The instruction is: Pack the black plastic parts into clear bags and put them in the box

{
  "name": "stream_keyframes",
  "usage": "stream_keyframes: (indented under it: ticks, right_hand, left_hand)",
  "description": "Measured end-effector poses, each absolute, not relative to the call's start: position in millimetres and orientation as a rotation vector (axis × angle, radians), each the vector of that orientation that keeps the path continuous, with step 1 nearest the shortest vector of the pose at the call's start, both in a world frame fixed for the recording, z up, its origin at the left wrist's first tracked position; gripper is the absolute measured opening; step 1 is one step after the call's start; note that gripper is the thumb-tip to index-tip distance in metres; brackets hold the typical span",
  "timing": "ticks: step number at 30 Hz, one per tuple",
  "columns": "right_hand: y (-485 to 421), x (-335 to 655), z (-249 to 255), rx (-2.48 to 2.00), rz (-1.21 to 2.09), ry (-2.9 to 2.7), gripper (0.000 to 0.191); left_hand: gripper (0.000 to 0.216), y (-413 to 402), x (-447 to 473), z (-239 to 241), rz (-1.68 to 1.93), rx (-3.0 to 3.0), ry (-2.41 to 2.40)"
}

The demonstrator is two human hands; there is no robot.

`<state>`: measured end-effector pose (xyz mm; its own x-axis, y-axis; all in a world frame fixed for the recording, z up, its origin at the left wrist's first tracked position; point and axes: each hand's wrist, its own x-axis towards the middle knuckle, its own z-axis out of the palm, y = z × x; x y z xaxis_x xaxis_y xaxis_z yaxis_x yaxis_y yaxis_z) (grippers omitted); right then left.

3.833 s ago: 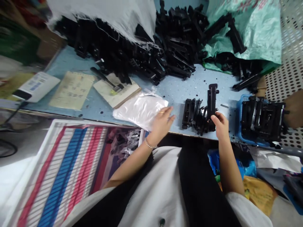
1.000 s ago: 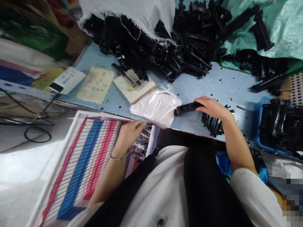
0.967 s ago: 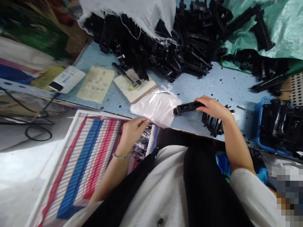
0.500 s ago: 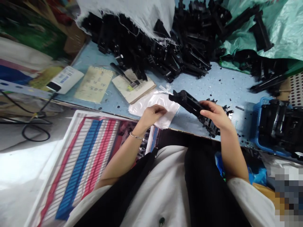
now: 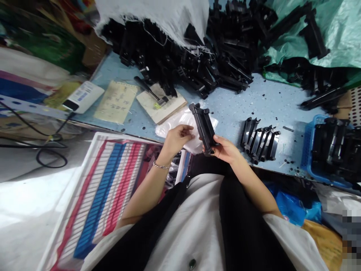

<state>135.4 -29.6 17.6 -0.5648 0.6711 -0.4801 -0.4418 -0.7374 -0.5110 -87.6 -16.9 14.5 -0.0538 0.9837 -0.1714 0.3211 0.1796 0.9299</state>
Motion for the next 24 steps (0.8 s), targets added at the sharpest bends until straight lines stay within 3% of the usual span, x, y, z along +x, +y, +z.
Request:
stream_keyframes:
  ticks: [3,12,16,20,24]
  right_hand:
    - [-29,137,22,-0.887,2.292,-0.409,0.025]
    - [-12,120,22,-0.921,2.201,-0.416,0.026]
    - [-8,128,22,-0.975,2.106,-0.364,0.021]
    - [-28,137,34,-0.869,2.204,-0.35,0.028]
    - [-53,130,27,-0.789,2.588,-0.084,0.038]
  left_hand:
    - [0.01,-20,-89,19,0.848,1.455,1.644]
    - [0.018,-4,-95,29,1.007,1.059,1.381]
    - [0.008,-5,-108,41,1.107,1.399,1.503]
    - [0.028,-4,-112,41,0.831,1.939,1.577]
    - [0.04,1,-111,36,0.776,2.002,1.616]
